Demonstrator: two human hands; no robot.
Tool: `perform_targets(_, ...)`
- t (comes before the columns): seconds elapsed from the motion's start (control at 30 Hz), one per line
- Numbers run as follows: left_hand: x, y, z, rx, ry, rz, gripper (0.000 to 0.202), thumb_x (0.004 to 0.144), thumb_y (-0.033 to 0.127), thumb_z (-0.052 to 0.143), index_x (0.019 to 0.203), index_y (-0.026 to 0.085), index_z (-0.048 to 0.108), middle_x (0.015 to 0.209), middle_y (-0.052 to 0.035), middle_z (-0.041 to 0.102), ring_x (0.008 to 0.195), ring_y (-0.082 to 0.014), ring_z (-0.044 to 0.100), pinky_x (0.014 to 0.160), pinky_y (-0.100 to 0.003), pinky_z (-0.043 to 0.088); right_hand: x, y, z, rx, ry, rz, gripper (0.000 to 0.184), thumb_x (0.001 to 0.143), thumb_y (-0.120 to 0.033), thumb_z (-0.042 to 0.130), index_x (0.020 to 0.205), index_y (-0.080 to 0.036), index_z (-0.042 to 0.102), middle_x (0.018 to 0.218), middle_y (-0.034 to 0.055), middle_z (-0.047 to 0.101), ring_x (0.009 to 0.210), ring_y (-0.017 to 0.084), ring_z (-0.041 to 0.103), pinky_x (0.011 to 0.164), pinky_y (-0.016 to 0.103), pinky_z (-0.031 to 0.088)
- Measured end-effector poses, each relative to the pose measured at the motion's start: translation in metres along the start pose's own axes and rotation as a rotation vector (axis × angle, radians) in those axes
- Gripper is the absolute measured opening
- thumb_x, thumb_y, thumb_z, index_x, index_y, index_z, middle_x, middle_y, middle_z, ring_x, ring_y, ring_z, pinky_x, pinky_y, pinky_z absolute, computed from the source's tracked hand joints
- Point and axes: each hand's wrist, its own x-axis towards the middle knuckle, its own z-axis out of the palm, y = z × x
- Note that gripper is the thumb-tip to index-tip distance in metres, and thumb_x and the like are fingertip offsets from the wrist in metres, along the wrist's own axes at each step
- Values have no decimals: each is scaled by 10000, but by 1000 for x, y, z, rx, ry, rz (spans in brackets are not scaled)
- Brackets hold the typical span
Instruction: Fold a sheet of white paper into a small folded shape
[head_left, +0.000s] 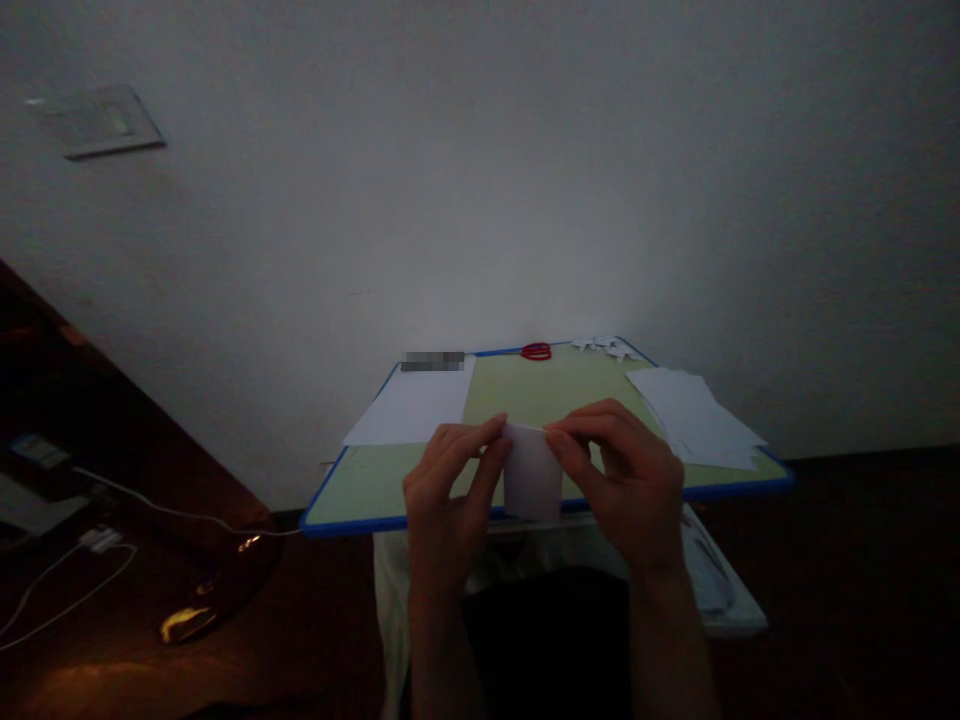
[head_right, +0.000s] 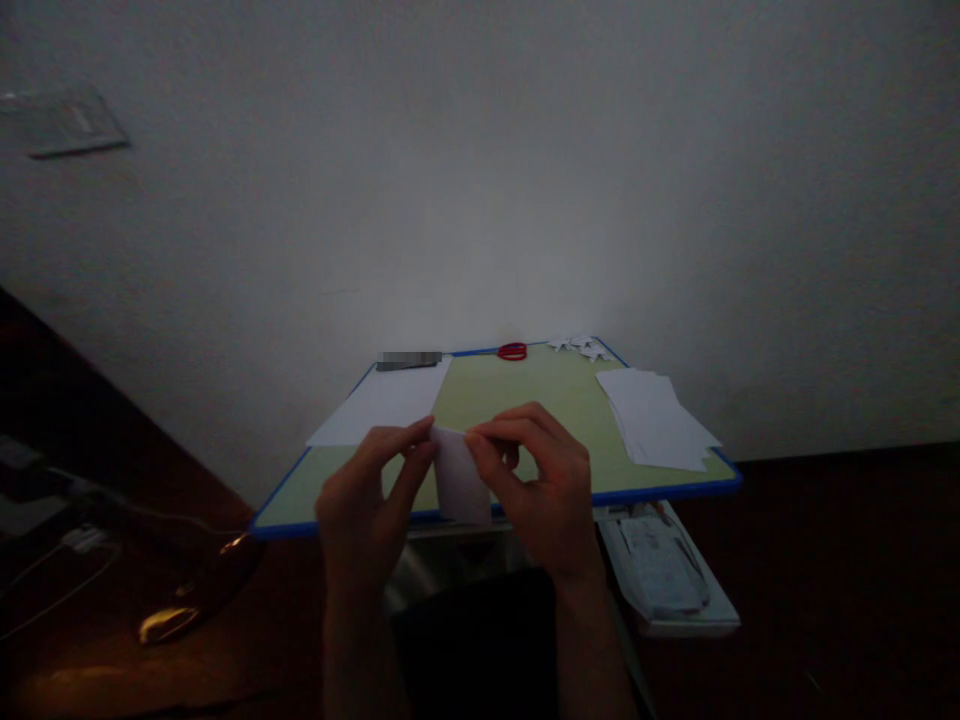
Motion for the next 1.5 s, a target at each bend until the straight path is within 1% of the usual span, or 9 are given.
perform_targets(0.07, 0, -2, 2, 5, -37, -24, 366, 959, 171, 802, 1309, 273, 762, 1043, -12, 805, 922, -166, 724, 820, -295, 582, 1, 0, 0, -52, 16, -3, 119, 969, -126, 763, 961, -245, 763, 890, -9, 705, 817, 151, 675, 698, 313, 535)
perform_targets(0.2, -4, -5, 4, -39, -152, -84, 672, 874, 330, 908, 1491, 297, 646, 1268, -66, 786, 1112, -230, 733, 896, -354, 608, 2, -2, 1, -61, 44, -2, 124, 966, -122, 771, 982, -244, 781, 910, -6, 716, 822, 145, 688, 718, 304, 552)
perform_targets(0.3, -5, -4, 6, -67, -202, -85, 784, 862, 350, 917, 1563, 323, 568, 1393, -92, 738, 1194, -257, 718, 955, -401, 615, 1, -5, 3, 11, 25, 43, 116, 968, -143, 779, 1006, -252, 789, 938, -4, 718, 853, 147, 697, 738, 302, 563)
perform_targets(0.53, -3, 0, 8, -151, -179, -109, 691, 920, 215, 835, 1552, 298, 568, 1430, -124, 718, 1164, -254, 742, 936, -394, 636, 0, -5, 3, 141, -55, 86, 161, 973, -190, 783, 1108, -278, 795, 1017, 14, 717, 915, 168, 698, 800, 328, 590)
perform_targets(0.73, -8, -3, 5, -236, -160, -113, 696, 911, 167, 803, 1557, 284, 573, 1463, -144, 702, 1225, -296, 728, 1009, -451, 623, 1, -4, 0, 61, -191, 67, 447, 955, -284, 797, 1394, -311, 723, 1200, 63, 710, 1039, 218, 671, 839, 368, 600)
perform_targets(0.9, -10, -2, 2, -256, -193, -123, 682, 909, 118, 767, 1540, 300, 587, 1484, -132, 677, 1320, -312, 679, 1097, -485, 583, -2, -2, -1, 6, -220, 56, 513, 944, -319, 803, 1444, -329, 688, 1295, 82, 650, 1177, 260, 648, 962, 436, 599)
perform_targets(1.03, -13, -3, -1, -281, -209, -136, 688, 878, 87, 769, 1505, 317, 604, 1462, -108, 682, 1358, -303, 653, 1160, -488, 541, -3, 0, -3, 26, -257, 33, 543, 921, -301, 831, 1440, -343, 679, 1295, 72, 632, 1196, 262, 642, 1035, 458, 580)
perform_targets(1.3, -12, -5, -2, -274, -206, -120, 635, 902, 126, 792, 1493, 282, 619, 1462, -141, 686, 1359, -319, 657, 1164, -503, 540, -2, 1, -5, 40, -248, 11, 493, 931, -325, 843, 1405, -329, 707, 1294, 88, 651, 1202, 264, 653, 1012, 460, 595)
perform_targets(1.5, -9, -4, 1, -292, -162, -150, 570, 937, 187, 817, 1472, 275, 642, 1414, -140, 723, 1237, -289, 722, 1096, -482, 584, 1, -3, -3, 56, -206, -35, 280, 970, -246, 796, 1248, -279, 779, 1037, 38, 752, 906, 191, 706, 823, 356, 623)
